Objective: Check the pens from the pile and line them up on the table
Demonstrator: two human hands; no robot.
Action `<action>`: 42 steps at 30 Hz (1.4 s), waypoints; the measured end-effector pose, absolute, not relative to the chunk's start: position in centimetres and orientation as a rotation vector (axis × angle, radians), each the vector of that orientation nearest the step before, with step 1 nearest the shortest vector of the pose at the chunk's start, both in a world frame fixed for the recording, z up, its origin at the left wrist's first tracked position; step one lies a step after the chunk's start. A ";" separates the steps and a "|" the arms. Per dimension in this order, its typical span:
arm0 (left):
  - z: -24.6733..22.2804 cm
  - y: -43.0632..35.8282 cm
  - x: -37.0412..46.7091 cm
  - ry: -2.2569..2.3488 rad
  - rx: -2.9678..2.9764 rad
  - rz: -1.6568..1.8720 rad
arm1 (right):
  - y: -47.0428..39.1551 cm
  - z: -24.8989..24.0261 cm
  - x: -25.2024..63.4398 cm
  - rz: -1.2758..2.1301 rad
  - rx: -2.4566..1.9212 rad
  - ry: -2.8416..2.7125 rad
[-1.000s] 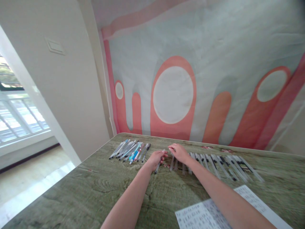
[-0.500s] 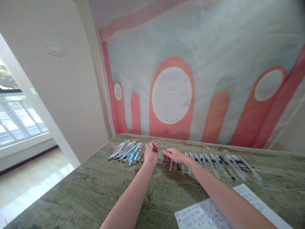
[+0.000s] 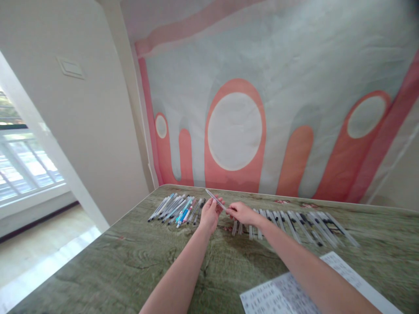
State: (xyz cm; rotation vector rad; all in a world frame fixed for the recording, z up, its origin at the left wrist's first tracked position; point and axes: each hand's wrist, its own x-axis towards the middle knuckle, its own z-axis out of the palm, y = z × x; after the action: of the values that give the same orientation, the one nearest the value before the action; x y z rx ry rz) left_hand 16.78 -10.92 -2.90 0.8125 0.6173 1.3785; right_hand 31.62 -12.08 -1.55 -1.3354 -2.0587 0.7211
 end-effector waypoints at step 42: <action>-3.4 -11.0 16.5 0.590 0.811 1.430 | -12.5 -1.2 32.7 1.094 -1.183 -1.787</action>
State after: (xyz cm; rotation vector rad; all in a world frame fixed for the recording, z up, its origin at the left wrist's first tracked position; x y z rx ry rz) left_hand 16.48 -11.01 -3.43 0.8111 0.5897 1.4300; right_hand 32.70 -12.47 -1.19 -1.1827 -1.7874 1.0940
